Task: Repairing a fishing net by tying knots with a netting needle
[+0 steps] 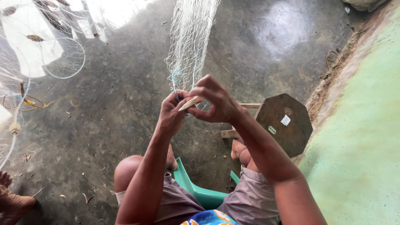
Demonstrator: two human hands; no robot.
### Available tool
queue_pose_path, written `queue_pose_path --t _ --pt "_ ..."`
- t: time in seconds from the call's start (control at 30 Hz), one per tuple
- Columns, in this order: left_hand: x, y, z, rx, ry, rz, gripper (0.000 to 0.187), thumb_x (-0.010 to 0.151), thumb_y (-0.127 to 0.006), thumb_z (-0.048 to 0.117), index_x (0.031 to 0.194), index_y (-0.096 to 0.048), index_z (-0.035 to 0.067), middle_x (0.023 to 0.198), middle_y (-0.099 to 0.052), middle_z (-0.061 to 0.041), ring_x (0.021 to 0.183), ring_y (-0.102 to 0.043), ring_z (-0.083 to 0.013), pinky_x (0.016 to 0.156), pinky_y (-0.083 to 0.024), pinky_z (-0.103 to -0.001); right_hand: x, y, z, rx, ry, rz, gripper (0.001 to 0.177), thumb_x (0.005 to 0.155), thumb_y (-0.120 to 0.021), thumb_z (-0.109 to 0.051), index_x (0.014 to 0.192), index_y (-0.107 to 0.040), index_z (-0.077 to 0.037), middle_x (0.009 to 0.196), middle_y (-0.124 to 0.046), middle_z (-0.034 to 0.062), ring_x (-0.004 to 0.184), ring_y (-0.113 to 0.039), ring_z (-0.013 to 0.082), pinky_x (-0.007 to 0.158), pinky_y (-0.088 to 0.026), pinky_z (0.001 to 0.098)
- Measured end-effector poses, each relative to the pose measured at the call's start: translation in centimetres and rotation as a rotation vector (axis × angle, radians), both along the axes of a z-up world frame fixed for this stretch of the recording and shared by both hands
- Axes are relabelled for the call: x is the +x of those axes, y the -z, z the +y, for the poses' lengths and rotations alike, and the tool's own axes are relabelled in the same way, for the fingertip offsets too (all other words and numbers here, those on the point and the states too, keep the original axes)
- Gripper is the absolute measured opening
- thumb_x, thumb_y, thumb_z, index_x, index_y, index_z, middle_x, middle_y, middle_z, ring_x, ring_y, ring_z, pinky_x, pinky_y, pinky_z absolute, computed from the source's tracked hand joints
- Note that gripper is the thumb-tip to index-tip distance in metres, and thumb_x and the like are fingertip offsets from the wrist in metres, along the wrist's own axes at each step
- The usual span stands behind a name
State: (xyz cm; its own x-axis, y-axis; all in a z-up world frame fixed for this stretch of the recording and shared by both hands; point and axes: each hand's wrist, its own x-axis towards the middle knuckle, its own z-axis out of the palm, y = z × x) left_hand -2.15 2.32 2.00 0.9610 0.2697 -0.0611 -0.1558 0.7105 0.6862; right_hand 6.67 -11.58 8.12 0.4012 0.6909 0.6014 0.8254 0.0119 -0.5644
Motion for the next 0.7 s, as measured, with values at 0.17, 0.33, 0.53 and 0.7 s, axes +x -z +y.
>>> queue_pose_path --t 0.17,0.33,0.53,0.7 --pt "0.8 3.6 0.2 0.043 -0.038 0.019 0.018 0.096 -0.076 0.006 0.1 -0.064 -0.006 0.079 -0.062 -0.013 0.059 -0.059 -0.0132 0.051 -0.047 -0.024 -1.7 0.0 0.3 0.083 0.008 -0.185 0.016 0.094 -0.082 -0.015 0.109 -0.079 -0.008 0.11 -0.063 0.0146 0.1 -0.067 0.0375 0.091 -0.057 0.0483" --pt "0.6 2.5 0.7 -0.075 -0.031 0.024 0.014 0.099 -0.072 0.008 0.102 -0.062 -0.001 0.092 -0.073 -0.022 0.063 -0.07 -0.0185 0.056 -0.06 -0.029 -4.9 -3.3 -1.4 0.371 -0.069 0.091 0.021 0.096 -0.076 -0.012 0.104 -0.07 0.006 0.105 -0.073 0.0252 0.103 -0.073 0.0454 0.097 -0.059 0.0632" --pt "0.8 3.0 0.8 -0.119 -0.008 0.06 0.013 0.1 -0.07 0.007 0.105 -0.059 0.002 0.097 -0.077 -0.023 0.065 -0.074 -0.0188 0.059 -0.064 -0.031 -2.0 -0.5 -5.7 0.293 -0.127 0.624 0.043 0.104 -0.065 -0.017 0.118 -0.059 0.023 0.071 -0.059 0.0202 0.049 -0.062 0.0248 0.05 -0.059 0.0431" --pt "0.8 2.8 0.7 -0.073 -0.031 0.059 0.013 0.1 -0.07 0.006 0.103 -0.058 0.001 0.096 -0.076 -0.025 0.059 -0.07 -0.0186 0.054 -0.061 -0.029 -1.5 -3.8 -4.3 -0.089 0.053 0.307 0.028 0.103 -0.07 -0.015 0.123 -0.071 0.005 0.071 -0.051 0.0144 0.057 -0.05 0.0214 0.054 -0.046 0.0394"
